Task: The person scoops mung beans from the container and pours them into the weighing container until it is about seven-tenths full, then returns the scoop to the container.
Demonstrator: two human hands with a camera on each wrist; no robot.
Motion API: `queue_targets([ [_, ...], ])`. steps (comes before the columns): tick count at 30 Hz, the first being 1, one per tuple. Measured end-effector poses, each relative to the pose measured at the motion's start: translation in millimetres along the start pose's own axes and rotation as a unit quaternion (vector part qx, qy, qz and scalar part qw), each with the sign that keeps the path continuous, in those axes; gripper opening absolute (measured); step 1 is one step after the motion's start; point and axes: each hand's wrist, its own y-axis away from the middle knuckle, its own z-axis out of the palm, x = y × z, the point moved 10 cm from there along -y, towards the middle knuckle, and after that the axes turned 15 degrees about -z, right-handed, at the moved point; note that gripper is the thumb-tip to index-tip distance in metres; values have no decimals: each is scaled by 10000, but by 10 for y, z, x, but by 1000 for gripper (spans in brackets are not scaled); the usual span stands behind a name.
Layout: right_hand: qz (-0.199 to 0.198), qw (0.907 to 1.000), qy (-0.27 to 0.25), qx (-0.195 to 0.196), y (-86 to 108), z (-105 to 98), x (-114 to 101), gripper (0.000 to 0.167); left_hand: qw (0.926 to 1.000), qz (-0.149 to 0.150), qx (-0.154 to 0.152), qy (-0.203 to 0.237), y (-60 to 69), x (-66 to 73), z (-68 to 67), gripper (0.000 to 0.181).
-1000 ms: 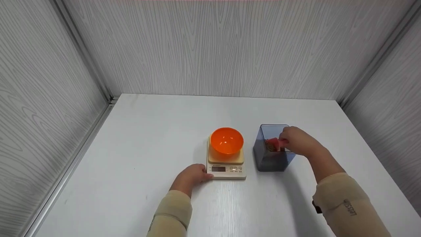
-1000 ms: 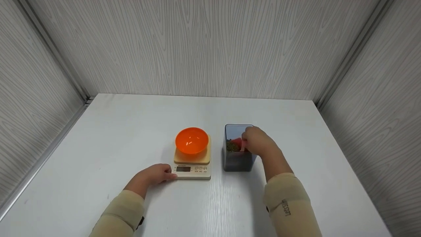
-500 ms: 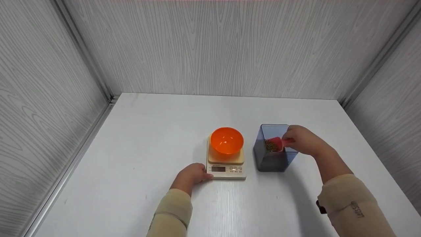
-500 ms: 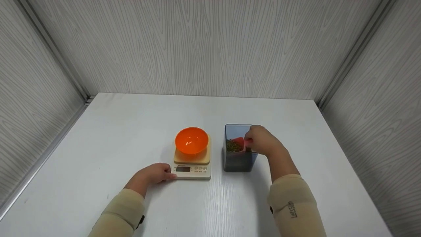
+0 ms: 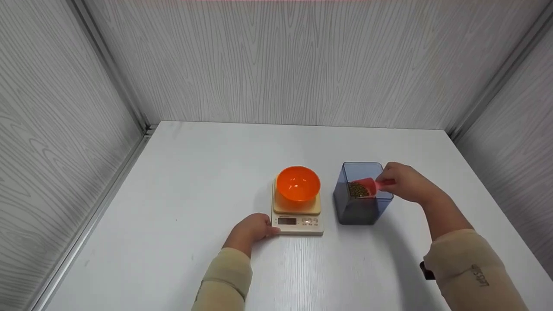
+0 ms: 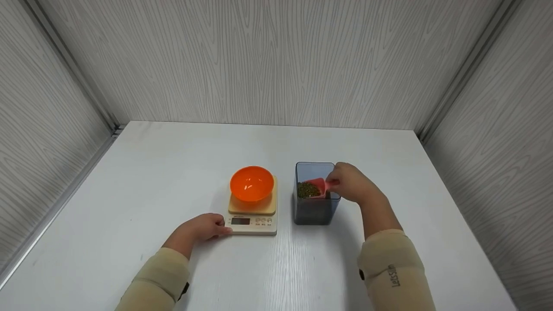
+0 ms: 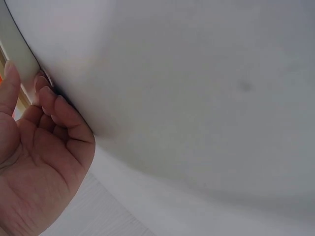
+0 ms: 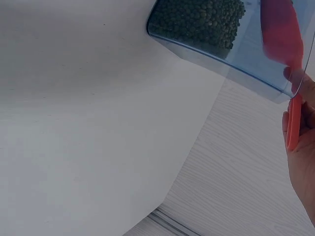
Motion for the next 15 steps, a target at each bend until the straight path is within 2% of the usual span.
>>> queue_targets([
  [8, 360, 9989, -309, 9, 79, 8, 117, 15, 9999, -61, 41, -84, -5, 6, -6, 27],
  [15, 284, 9985, -397, 228, 151, -30, 162, 13, 9999, -109, 3, -47, -32, -15, 10, 26],
])
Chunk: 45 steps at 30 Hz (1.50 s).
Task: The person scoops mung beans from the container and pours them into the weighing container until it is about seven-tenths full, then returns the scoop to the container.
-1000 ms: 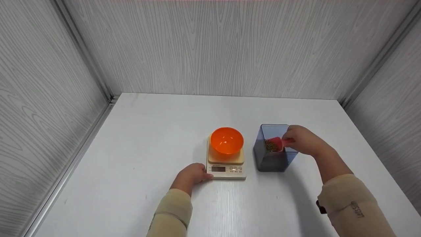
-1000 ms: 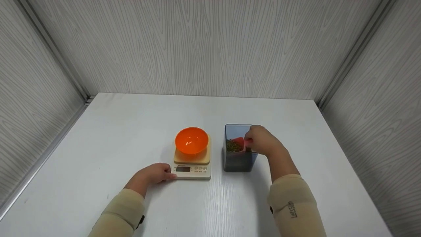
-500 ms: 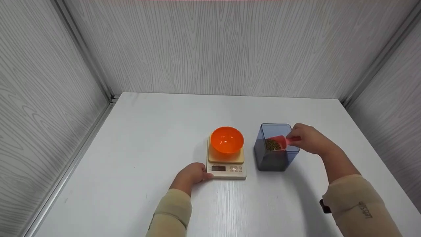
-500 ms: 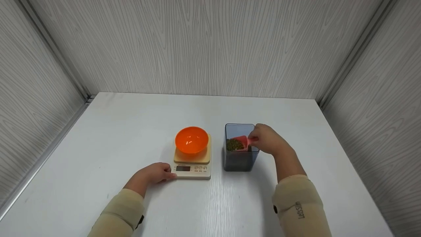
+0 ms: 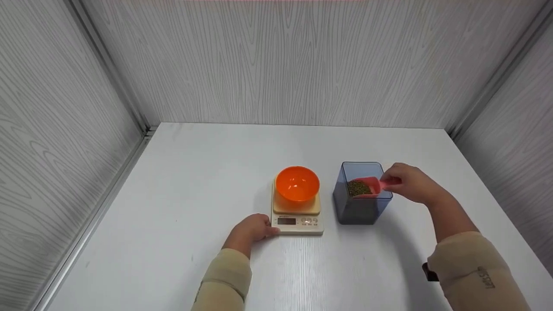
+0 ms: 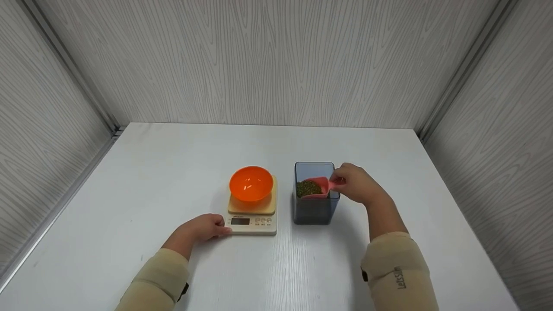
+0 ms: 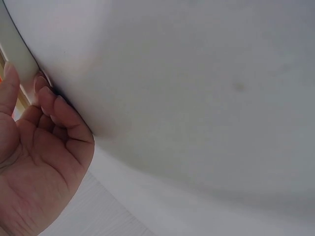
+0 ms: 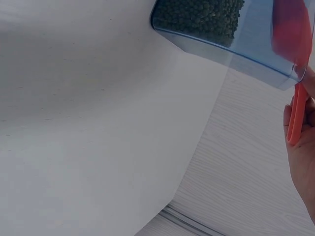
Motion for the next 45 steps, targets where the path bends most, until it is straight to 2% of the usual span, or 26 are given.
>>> queue_targets([
  [12, -103, 9984, -247, 497, 116, -62, 54, 12, 9999, 142, 66, 56, 72, 29, -26, 27],
  [23, 278, 9963, -460, 673, 263, -60, 189, 18, 9997, 222, 82, 14, 61, 49, -18, 26],
  [33, 751, 9856, -1195, 932, 371, 47, 344, 26, 9999, 57, 22, 135, 40, 18, -10, 27],
  [45, 587, 9849, -1200, 1106, 306, -73, 224, 25, 9995, 93, -205, 222, 38, 15, 20, 27],
])
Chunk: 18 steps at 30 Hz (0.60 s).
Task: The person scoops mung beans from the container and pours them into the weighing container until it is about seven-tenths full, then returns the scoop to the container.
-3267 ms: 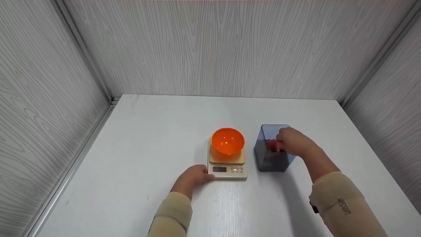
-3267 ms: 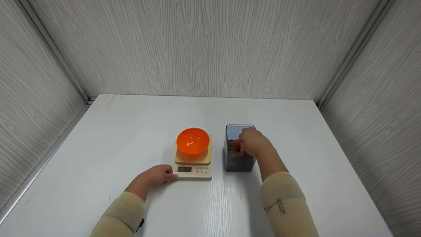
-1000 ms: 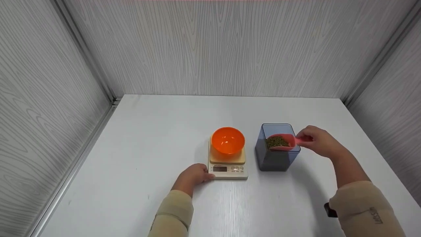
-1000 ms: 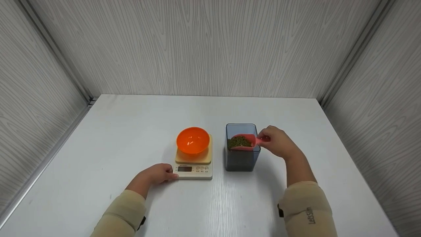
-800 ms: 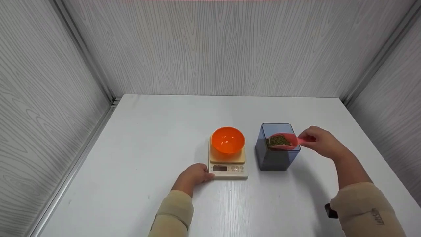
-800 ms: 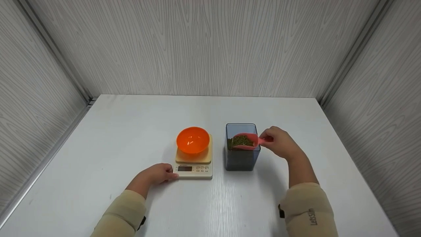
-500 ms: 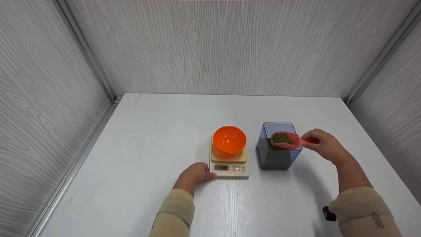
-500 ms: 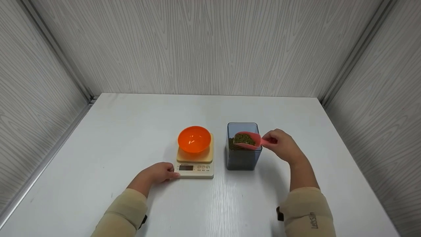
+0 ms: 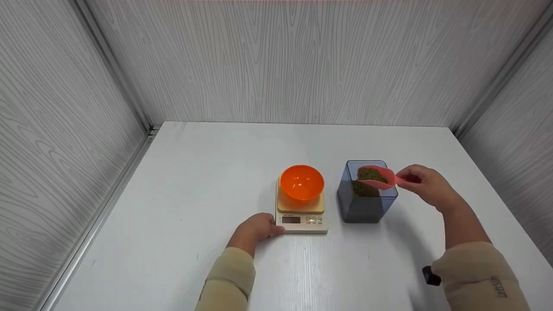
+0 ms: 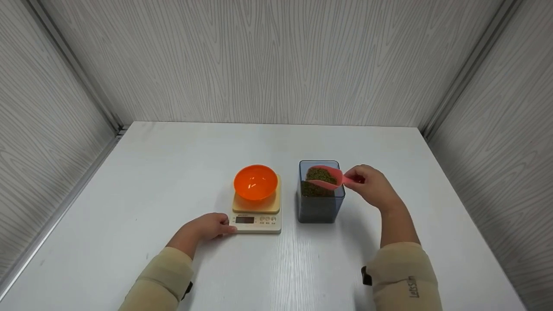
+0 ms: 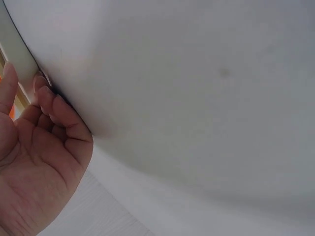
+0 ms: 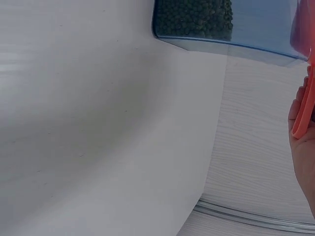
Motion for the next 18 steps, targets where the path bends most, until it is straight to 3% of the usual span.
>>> queue_targets([
  [5, -45, 10000, 6, 37, -76, -19, -103, 28, 9996, -118, -171, 198, -3, -18, 25, 29],
  [12, -138, 9999, -31, -3, -266, 80, -302, 26, 9998, -39, 110, -155, -35, 10, 19, 28],
  [18, -175, 9997, -57, -164, -425, 225, -469, 25, 9996, -87, 218, -171, -27, 5, -1, 27],
])
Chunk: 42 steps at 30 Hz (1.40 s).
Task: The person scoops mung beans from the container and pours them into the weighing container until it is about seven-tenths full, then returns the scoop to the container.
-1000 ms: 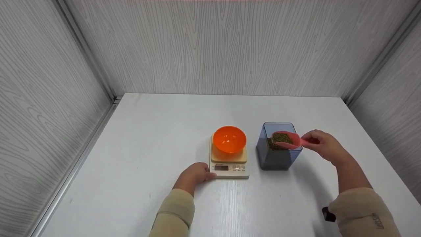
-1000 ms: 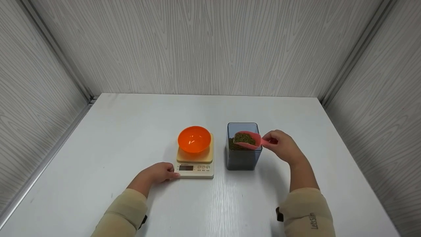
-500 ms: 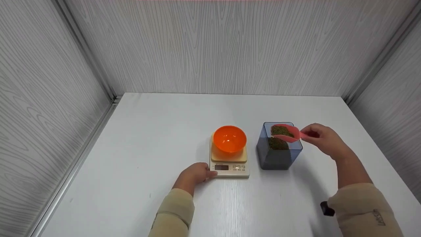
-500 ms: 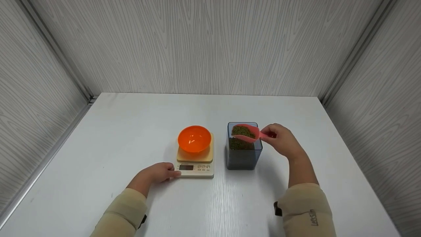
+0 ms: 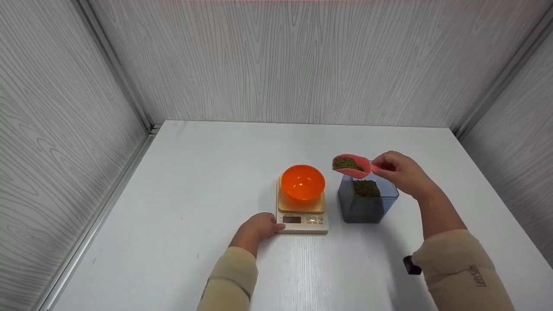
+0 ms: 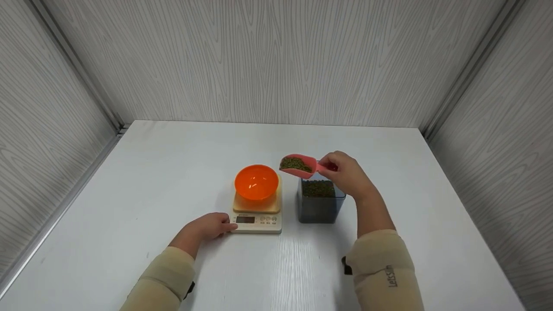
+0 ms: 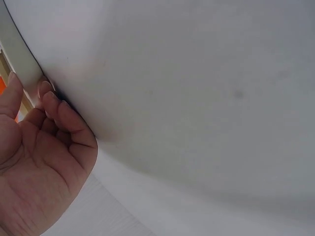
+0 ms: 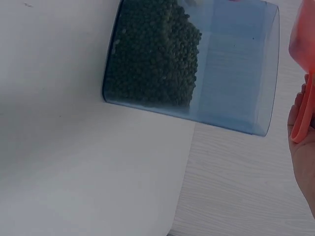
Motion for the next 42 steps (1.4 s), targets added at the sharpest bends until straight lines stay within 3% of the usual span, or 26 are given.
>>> queue_targets([
  [9, -152, 9992, 182, -321, -195, 273, -148, 18, 9999, 60, 6, -107, 31, 20, -12, 25],
  [19, -75, 9960, 602, -654, -309, 479, -232, 14, 9999, -11, -46, 93, 30, 3, -14, 25],
  [32, -407, 9889, 1083, -928, -374, 594, -340, 13, 9999, 114, -25, 10, 17, 17, -24, 26],
  [42, -761, 9871, 1149, -817, -384, 608, -374, 12, 9999, 99, 8, -41, 11, 19, -14, 25],
])
